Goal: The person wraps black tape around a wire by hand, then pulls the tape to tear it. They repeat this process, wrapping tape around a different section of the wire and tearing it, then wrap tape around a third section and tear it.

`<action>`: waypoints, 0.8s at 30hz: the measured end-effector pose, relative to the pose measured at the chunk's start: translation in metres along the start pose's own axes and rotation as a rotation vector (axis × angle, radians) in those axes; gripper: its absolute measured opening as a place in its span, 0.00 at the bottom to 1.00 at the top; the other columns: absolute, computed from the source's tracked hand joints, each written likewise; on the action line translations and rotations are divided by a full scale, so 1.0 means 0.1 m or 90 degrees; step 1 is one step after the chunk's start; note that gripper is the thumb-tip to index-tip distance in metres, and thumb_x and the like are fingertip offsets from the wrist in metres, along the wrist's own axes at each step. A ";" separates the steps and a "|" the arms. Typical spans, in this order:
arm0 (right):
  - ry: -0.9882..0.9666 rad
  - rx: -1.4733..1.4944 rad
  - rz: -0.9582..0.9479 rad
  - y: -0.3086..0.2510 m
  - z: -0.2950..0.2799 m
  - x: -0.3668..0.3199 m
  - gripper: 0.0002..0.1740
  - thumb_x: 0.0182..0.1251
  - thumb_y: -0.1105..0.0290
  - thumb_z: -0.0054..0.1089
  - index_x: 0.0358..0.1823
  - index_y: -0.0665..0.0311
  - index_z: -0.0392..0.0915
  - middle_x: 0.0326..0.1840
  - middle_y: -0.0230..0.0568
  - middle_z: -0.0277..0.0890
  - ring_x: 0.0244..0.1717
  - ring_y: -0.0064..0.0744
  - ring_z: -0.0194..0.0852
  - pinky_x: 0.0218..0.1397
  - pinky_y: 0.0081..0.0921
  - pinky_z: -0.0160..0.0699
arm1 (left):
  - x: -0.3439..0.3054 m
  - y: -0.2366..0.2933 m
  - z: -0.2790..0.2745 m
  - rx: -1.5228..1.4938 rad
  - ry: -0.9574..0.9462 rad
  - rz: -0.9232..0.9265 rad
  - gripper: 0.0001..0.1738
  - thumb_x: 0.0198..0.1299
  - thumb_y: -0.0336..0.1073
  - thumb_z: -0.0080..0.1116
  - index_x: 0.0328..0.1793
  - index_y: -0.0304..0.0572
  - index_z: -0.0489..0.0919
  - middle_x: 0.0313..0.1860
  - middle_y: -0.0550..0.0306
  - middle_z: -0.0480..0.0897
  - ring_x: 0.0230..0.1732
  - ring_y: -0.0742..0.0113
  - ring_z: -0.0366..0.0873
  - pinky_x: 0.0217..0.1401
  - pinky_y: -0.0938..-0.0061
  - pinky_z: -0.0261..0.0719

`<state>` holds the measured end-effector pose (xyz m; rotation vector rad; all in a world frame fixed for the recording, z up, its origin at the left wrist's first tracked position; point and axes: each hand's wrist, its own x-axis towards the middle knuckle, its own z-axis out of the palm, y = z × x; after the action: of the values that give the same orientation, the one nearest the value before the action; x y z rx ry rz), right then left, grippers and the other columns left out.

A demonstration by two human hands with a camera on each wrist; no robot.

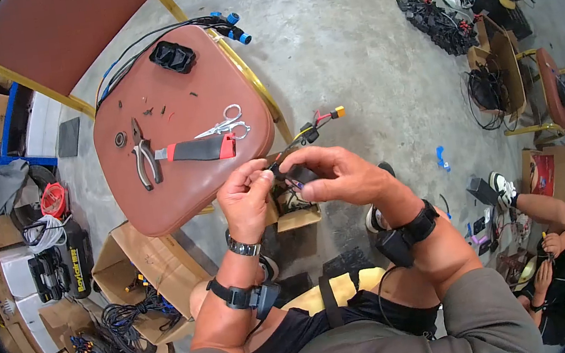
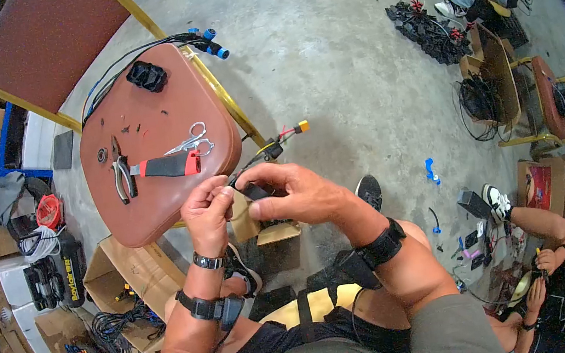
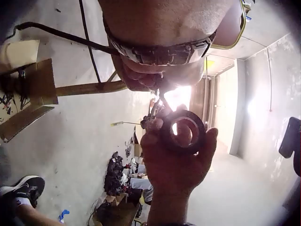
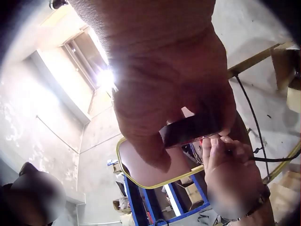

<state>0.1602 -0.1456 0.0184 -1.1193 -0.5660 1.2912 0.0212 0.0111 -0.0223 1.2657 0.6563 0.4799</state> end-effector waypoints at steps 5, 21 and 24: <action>-0.059 0.050 0.000 -0.08 -0.10 -0.04 0.40 0.56 0.79 0.73 0.71 0.64 0.66 0.50 0.31 0.77 0.51 0.21 0.75 0.58 0.25 0.77 | -0.01 0.03 0.00 0.098 -0.062 0.016 0.14 0.62 0.23 0.64 0.54 0.33 0.84 0.31 0.67 0.81 0.29 0.81 0.73 0.31 0.83 0.71; 0.004 -0.097 0.095 -0.22 -0.31 -0.08 0.40 0.53 0.56 0.82 0.64 0.68 0.74 0.48 0.33 0.79 0.47 0.23 0.76 0.51 0.26 0.78 | -0.06 0.08 0.06 0.288 -0.251 0.015 0.11 0.65 0.31 0.62 0.49 0.32 0.86 0.38 0.55 0.87 0.40 0.70 0.82 0.46 0.73 0.79; 0.005 -0.199 0.058 -0.16 -0.31 -0.05 0.38 0.54 0.54 0.82 0.60 0.68 0.77 0.45 0.33 0.79 0.46 0.23 0.75 0.49 0.26 0.78 | -0.07 0.09 0.06 0.351 -0.278 0.019 0.10 0.64 0.30 0.63 0.47 0.33 0.86 0.36 0.52 0.86 0.37 0.64 0.83 0.45 0.71 0.79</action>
<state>0.1930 -0.1590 0.0216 -1.4204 -0.7350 1.3045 0.0204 0.0047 -0.0114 1.8322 0.4059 0.0277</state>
